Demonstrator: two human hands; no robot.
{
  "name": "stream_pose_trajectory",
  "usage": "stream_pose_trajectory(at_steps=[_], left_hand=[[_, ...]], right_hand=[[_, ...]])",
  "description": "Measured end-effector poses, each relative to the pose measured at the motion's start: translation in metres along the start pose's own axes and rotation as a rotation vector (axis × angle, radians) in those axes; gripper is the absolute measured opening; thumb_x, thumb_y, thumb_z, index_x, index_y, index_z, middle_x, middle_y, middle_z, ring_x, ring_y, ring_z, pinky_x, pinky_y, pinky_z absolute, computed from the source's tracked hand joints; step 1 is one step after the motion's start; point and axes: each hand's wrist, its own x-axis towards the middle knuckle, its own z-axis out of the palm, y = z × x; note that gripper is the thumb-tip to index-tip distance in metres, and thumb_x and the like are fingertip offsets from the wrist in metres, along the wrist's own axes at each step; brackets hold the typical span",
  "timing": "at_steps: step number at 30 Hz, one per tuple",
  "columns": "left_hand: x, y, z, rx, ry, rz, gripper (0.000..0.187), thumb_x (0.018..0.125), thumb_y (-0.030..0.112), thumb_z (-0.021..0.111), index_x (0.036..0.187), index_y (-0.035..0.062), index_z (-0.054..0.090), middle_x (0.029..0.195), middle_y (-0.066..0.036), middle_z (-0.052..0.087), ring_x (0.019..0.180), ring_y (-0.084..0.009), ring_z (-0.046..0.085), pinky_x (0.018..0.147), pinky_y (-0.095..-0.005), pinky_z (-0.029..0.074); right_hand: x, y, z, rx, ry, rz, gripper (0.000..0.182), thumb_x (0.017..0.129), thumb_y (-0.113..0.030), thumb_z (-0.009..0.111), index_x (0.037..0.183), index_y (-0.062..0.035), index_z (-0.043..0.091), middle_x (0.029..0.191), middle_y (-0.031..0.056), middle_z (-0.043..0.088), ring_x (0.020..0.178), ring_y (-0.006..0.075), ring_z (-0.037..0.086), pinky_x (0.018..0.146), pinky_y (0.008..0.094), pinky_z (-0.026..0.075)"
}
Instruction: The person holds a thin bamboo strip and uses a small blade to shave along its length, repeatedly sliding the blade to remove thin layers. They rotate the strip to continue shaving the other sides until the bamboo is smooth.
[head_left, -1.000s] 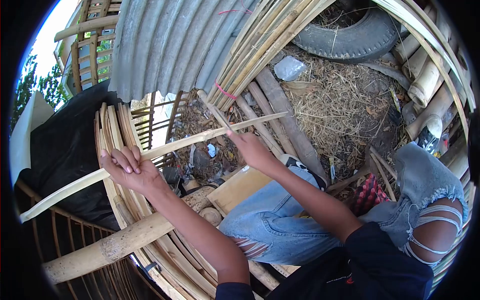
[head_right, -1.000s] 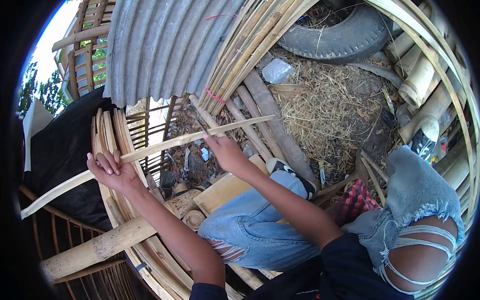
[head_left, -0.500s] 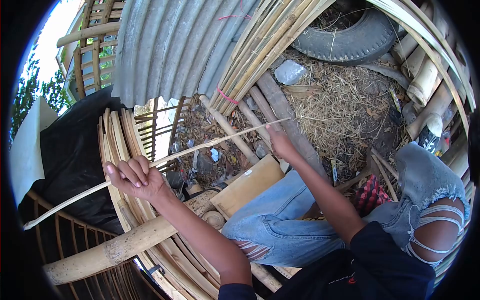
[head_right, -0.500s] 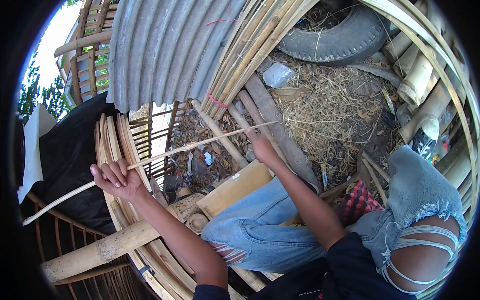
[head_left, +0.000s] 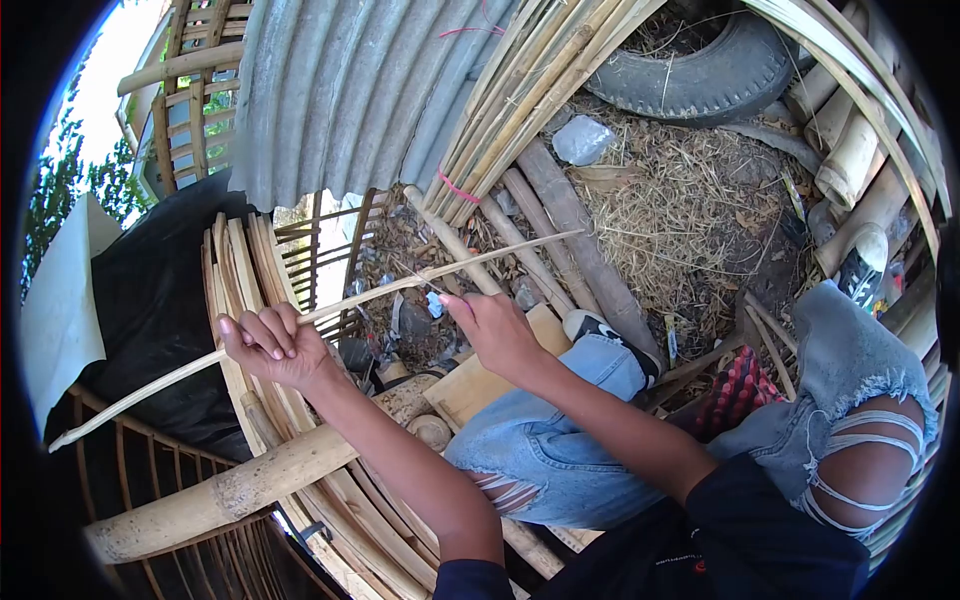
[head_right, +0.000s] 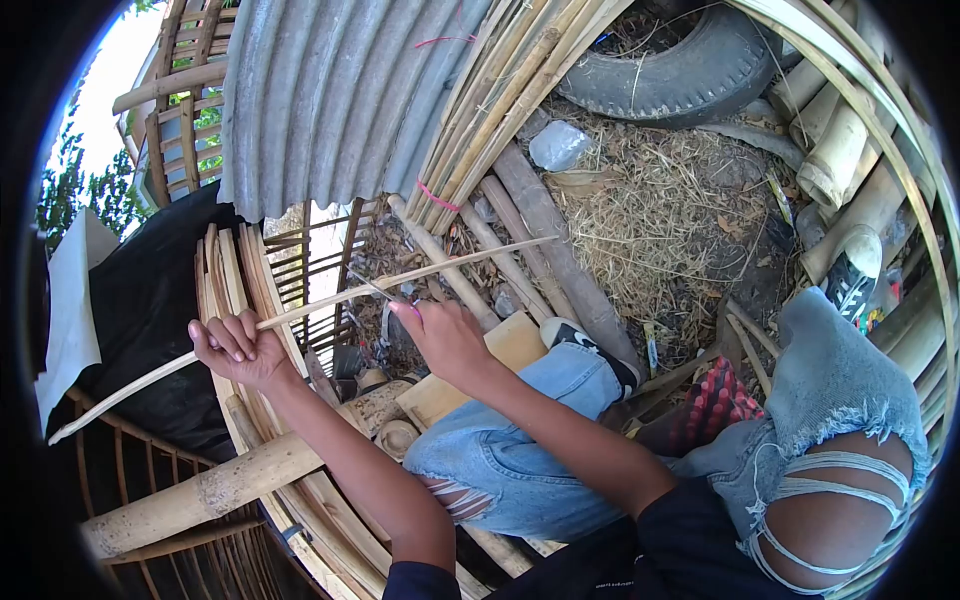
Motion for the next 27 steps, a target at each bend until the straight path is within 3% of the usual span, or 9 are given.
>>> stream_pose_trajectory(at_steps=[3, 6, 8, 11, 15, 18, 20, 21, 27], left_hand=[[-0.001, -0.001, 0.004, 0.035, 0.047, 0.006, 0.026, 0.091, 0.015, 0.044, 0.066, 0.0119, 0.039, 0.037, 0.003, 0.03, 0.028, -0.0028, 0.021, 0.031, -0.0167, 0.018], [-0.002, -0.005, 0.03, 0.023, -0.004, 0.021, 0.026, 0.092, 0.015, 0.042, 0.067, 0.0129, 0.034, 0.036, 0.003, 0.029, 0.027, -0.0027, 0.02, 0.029, -0.0179, 0.016], [0.0, -0.006, 0.041, 0.009, -0.127, 0.016, 0.024, 0.093, 0.015, 0.039, 0.069, 0.0124, 0.035, 0.035, 0.003, 0.03, 0.027, -0.0029, 0.021, 0.029, -0.0183, 0.017], [0.003, -0.007, 0.039, -0.092, -0.2, 0.008, 0.021, 0.094, 0.014, 0.036, 0.072, 0.012, 0.036, 0.034, 0.003, 0.032, 0.025, -0.0025, 0.024, 0.027, -0.0168, 0.019], [-0.002, -0.009, 0.043, -0.152, -0.259, -0.014, 0.021, 0.094, 0.015, 0.036, 0.073, 0.0122, 0.037, 0.034, 0.004, 0.034, 0.024, -0.002, 0.025, 0.026, -0.0152, 0.019], [-0.003, -0.008, 0.047, -0.152, -0.306, -0.011, 0.021, 0.093, 0.014, 0.037, 0.072, 0.0123, 0.037, 0.034, 0.003, 0.034, 0.024, -0.0023, 0.025, 0.027, -0.016, 0.02], [-0.002, -0.01, 0.056, -0.08, -0.247, -0.003, 0.022, 0.093, 0.014, 0.037, 0.071, 0.0129, 0.036, 0.034, 0.003, 0.034, 0.025, -0.0032, 0.026, 0.027, -0.0168, 0.021], [-0.002, -0.01, 0.06, -0.064, -0.227, -0.01, 0.023, 0.093, 0.014, 0.037, 0.07, 0.0133, 0.034, 0.034, 0.003, 0.033, 0.025, -0.0038, 0.025, 0.028, -0.0175, 0.02], [-0.001, -0.009, 0.055, 0.005, -0.112, -0.004, 0.025, 0.093, 0.014, 0.037, 0.069, 0.0136, 0.031, 0.036, 0.003, 0.031, 0.027, -0.0037, 0.022, 0.029, -0.0184, 0.018]], right_hand=[[0.0, -0.043, -0.011, 0.219, -0.09, -0.005, 0.038, 0.091, -0.028, 0.043, 0.075, 0.0039, 0.054, 0.063, 0.0229, 0.054, 0.062, 0.042, 0.052, 0.058, 0.048, 0.04], [0.003, -0.056, -0.008, 0.151, -0.075, -0.056, 0.044, 0.091, -0.036, 0.042, 0.08, 0.0043, 0.057, 0.066, 0.0251, 0.056, 0.066, 0.0414, 0.056, 0.063, 0.0461, 0.045], [0.005, -0.022, -0.006, 0.131, 0.063, 0.086, 0.046, 0.091, -0.036, 0.043, 0.075, 0.0038, 0.058, 0.064, 0.0246, 0.056, 0.067, 0.0416, 0.057, 0.062, 0.0471, 0.045], [0.005, 0.068, -0.018, 0.09, 0.071, 0.416, 0.05, 0.092, -0.034, 0.039, 0.071, 0.0077, 0.056, 0.059, 0.025, 0.054, 0.061, 0.0426, 0.055, 0.06, 0.0479, 0.043], [0.01, 0.035, -0.045, 0.194, -0.047, 0.447, 0.049, 0.093, -0.032, 0.038, 0.071, 0.0085, 0.054, 0.058, 0.0251, 0.052, 0.059, 0.0412, 0.054, 0.058, 0.0469, 0.04], [-0.003, -0.036, -0.035, 0.316, -0.069, 0.222, 0.049, 0.093, -0.032, 0.037, 0.07, 0.0077, 0.054, 0.058, 0.0246, 0.051, 0.059, 0.0418, 0.052, 0.057, 0.0478, 0.039], [-0.011, -0.057, -0.026, 0.325, 0.086, -0.085, 0.048, 0.093, -0.032, 0.037, 0.07, 0.0067, 0.054, 0.059, 0.0246, 0.051, 0.059, 0.0432, 0.051, 0.058, 0.0498, 0.038], [-0.01, -0.052, -0.027, 0.323, 0.091, -0.091, 0.048, 0.093, -0.032, 0.037, 0.07, 0.0067, 0.054, 0.059, 0.0246, 0.051, 0.059, 0.0432, 0.051, 0.058, 0.0498, 0.038], [0.004, 0.129, -0.021, 0.039, 0.167, 0.669, 0.053, 0.092, -0.036, 0.037, 0.072, 0.0095, 0.056, 0.071, 0.0316, 0.055, 0.075, 0.0457, 0.055, 0.069, 0.0505, 0.041]])
